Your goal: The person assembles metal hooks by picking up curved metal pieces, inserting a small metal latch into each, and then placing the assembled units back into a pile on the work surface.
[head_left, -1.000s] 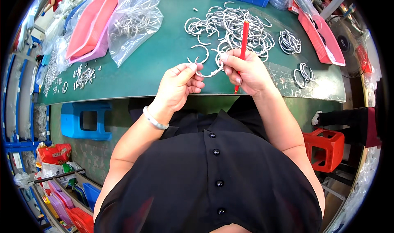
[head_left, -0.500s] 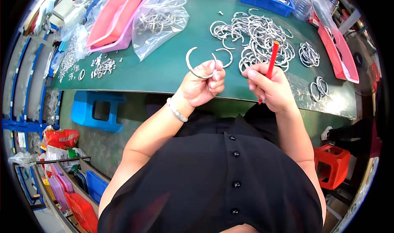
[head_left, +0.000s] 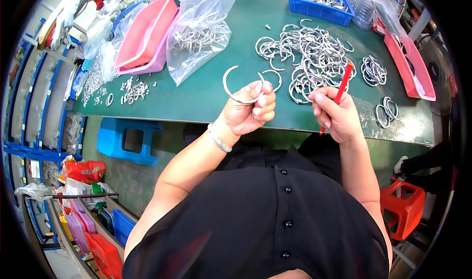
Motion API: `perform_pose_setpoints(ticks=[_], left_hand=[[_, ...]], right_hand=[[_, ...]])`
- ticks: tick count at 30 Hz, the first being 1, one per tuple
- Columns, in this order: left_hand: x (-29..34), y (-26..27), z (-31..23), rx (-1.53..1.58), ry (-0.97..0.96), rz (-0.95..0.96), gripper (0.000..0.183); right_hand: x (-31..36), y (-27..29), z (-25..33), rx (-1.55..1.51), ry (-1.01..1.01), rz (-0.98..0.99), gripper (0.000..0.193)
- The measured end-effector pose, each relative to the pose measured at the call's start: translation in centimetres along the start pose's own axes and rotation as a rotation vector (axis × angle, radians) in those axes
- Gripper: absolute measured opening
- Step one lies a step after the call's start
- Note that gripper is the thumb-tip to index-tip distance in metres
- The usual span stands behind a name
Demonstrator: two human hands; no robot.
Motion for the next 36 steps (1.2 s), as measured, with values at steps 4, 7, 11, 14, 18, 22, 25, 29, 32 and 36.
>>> perform_pose_setpoints(ticks=[4, 7, 11, 14, 18, 22, 25, 29, 32, 36], left_hand=[[-0.5, 0.3, -0.9, -0.112, -0.003, -0.149, 0.017], [-0.9, 1.1, -4.5, -0.585, -0.047, -0.495, 0.015], [-2.7, -0.9, -13.5, -1.029, -0.350, -0.716, 0.015], [-4.6, -5.1, -20.9, -1.464, -0.769, -0.780, 0.015], [-5.6, -8.9, -28.9, -2.268, -1.074, -1.107, 0.026], [-8.4, -5.8, -28.5, -2.769, -0.375, -1.177, 0.048], [-9.0, -3.3, -26.9, -2.858, 0.108, -1.103, 0.057], [-8.3, -3.2, -26.5, -2.910, 0.227, -0.960, 0.062], [-6.2, -3.8, -27.8, -2.942, 0.138, -0.855, 0.047], [-3.5, -5.2, -29.6, -3.034, -0.064, -0.934, 0.034]], right_hand=[[0.2, 0.8, 0.4, -0.002, 0.000, -0.009, 0.015], [0.6, 1.7, 0.6, -0.027, 0.015, -0.048, 0.014], [1.1, 2.8, 1.0, -0.047, 0.032, -0.077, 0.012], [1.4, 3.4, 1.0, -0.064, 0.054, -0.080, 0.012], [1.2, 2.8, 1.0, -0.094, 0.063, -0.014, 0.012], [1.2, 3.0, 1.0, -0.089, 0.065, -0.043, 0.012], [1.2, 3.4, 1.0, -0.054, 0.057, -0.083, 0.013], [1.1, 2.8, 1.5, 0.309, 0.077, -0.112, 0.010], [0.1, 0.7, 1.1, 0.945, 0.278, 0.006, 0.011], [-1.2, -2.3, -0.3, 1.388, 0.444, 0.136, 0.014]])
Point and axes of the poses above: each hand's wrist, its own x-axis away from the middle knuckle, its own y-axis out of the back of the hand, z = x × y, the point moved 5 cm from there along -x, towards the middle knuckle, and after that the axes turned 5 degrees about -x, right-handed, at the moved point
